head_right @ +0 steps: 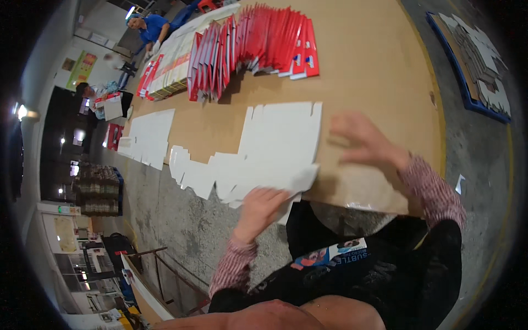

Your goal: The person folds flat white cardboard pieces into small rectangular boxes and inserts them into red and white printed packaging sleeves. The person repeatedly picks up a flat piece, folds it into a box shape, and slides it into a printed sleeve, stacking the finished units on the table.

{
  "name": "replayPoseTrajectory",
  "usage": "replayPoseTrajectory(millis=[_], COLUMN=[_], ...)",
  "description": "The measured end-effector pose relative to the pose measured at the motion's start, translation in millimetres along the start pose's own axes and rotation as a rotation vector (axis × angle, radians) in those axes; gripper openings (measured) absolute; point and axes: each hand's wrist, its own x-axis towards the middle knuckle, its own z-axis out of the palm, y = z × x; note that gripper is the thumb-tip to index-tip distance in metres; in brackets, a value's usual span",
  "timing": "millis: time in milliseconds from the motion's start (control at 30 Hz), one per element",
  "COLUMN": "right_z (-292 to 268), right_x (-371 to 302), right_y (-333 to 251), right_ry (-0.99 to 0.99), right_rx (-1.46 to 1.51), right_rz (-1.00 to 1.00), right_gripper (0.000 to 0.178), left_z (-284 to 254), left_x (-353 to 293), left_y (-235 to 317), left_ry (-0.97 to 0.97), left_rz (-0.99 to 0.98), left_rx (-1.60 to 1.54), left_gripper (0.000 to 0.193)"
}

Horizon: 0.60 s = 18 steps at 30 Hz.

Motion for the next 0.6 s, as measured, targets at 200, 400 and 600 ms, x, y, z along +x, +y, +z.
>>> replayPoseTrajectory(millis=[200,400,600], right_z=[-5,-55,-38], right_x=[-203,-297,-331], right_y=[-90,-119,-49], right_ry=[0.137,0.179,0.694], right_rx=[-0.214,-0.412,0.076], right_rz=[0.295,0.649,0.966], right_gripper=[0.029,0.029,0.046], left_z=[110,182,207], left_x=[69,46,97], left_y=[152,112,123], left_ry=[-0.234,-0.157,0.003], left_rz=[0.326,0.358,-0.219], left_rx=[-0.123,-0.162,-0.775], left_gripper=[0.077,0.064,0.018])
